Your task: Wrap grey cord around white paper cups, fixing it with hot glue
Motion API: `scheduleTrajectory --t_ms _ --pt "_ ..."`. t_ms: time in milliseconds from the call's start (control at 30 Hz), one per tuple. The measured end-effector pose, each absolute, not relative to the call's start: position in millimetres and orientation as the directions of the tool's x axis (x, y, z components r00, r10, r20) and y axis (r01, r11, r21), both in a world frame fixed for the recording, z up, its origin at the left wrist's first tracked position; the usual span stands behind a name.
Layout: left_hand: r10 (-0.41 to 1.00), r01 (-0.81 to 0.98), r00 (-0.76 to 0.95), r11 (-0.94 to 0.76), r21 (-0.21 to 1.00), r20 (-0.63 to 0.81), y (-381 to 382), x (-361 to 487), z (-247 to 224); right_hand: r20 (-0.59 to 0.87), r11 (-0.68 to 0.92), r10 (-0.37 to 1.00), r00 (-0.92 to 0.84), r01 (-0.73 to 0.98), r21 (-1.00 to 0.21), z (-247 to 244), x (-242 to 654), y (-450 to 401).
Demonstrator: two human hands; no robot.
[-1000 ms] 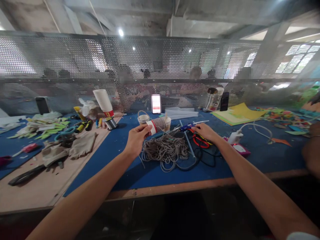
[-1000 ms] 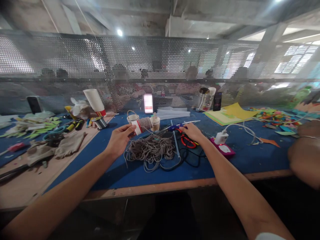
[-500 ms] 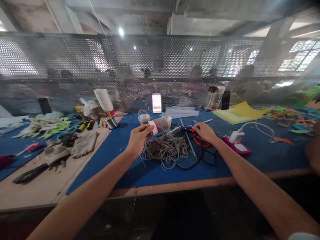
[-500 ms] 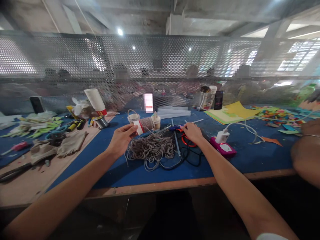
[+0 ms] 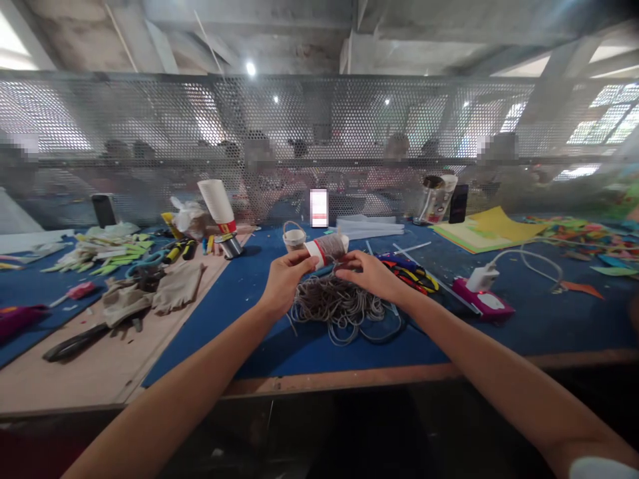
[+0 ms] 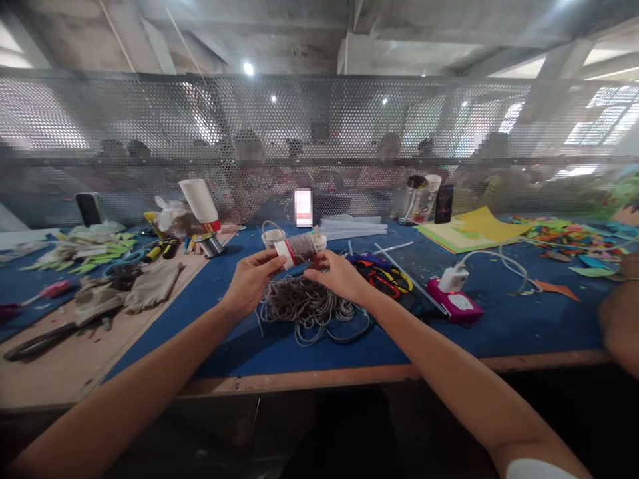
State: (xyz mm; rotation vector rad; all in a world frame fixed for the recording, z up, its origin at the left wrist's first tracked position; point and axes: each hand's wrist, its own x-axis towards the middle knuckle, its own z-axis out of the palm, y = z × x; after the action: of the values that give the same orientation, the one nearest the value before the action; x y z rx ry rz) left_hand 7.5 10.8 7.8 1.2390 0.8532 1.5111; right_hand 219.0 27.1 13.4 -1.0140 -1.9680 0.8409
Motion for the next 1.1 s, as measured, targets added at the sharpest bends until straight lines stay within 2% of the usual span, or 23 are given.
scheduleTrajectory --t_ms 100,200,400,500,767,1100 --pt "0.934 -0.169 -0.028 -0.357 0.919 0.357 10 7 8 0.305 0.448 0.860 -0.409 0.321 -0.834 14 213 24" --pt "0.911 -0.091 -0.032 -0.413 0.906 0.412 10 7 7 0.366 0.503 0.849 -0.382 0.367 -0.783 21 214 17" --pt "0.908 -0.019 -0.015 -0.420 0.908 0.419 9 7 7 0.656 0.702 0.671 -0.346 0.581 -0.412 37 212 1" --pt "0.908 -0.006 0.024 -0.419 0.908 0.419 6 7 9 0.703 0.721 0.618 -0.351 0.609 -0.330 41 209 0" --pt "0.916 0.051 0.067 -0.398 0.916 0.395 -2 10 16 0.761 0.742 0.545 -0.353 0.625 -0.243 47 206 5" --pt "0.910 0.107 0.097 -0.412 0.905 0.402 -6 12 18 0.788 0.739 0.528 -0.315 0.627 -0.245 50 207 10"
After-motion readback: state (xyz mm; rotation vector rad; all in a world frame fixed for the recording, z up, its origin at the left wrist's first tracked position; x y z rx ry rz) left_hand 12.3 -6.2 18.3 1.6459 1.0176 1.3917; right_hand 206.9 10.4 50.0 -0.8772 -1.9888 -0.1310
